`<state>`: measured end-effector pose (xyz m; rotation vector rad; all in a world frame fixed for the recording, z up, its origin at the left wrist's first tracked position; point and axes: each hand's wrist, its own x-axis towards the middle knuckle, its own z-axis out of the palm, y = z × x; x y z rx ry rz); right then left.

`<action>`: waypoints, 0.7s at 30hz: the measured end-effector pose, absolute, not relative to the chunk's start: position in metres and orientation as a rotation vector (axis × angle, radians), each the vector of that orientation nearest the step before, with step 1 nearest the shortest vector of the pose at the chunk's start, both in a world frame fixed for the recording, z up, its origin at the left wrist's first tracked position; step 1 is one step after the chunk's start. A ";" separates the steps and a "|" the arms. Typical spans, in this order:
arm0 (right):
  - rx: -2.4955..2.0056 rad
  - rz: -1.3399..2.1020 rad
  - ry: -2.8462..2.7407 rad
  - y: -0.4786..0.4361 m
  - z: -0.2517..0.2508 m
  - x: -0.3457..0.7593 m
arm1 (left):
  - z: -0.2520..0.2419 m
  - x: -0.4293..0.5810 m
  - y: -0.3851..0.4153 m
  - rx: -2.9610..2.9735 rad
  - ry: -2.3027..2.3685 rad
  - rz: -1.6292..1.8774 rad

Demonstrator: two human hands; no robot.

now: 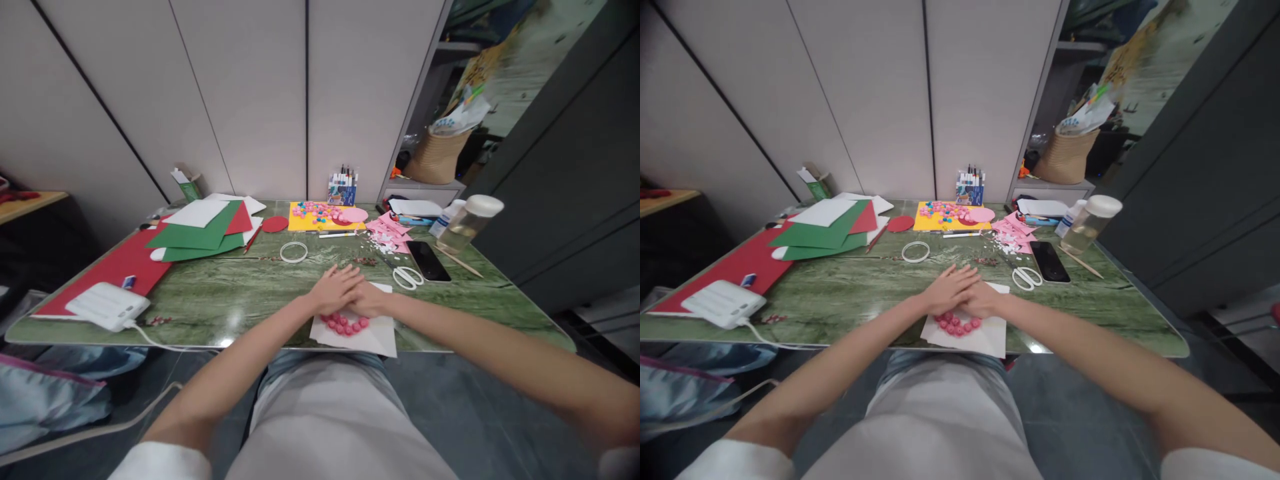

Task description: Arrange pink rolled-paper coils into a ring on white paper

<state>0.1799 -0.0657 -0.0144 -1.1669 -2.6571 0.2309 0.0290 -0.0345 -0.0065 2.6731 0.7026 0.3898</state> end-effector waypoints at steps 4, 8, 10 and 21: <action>-1.223 0.241 -2.633 -0.070 -0.029 0.181 | -0.022 0.031 -0.044 2.817 0.709 0.429; -1.209 0.300 -2.622 -0.068 -0.035 0.181 | -0.022 0.032 -0.041 2.824 0.722 0.419; -1.184 0.335 -2.612 -0.065 -0.037 0.182 | -0.022 0.031 -0.040 2.825 0.726 0.418; -1.043 0.294 -1.745 -0.083 -0.026 0.139 | 0.010 0.027 -0.072 2.834 0.677 0.465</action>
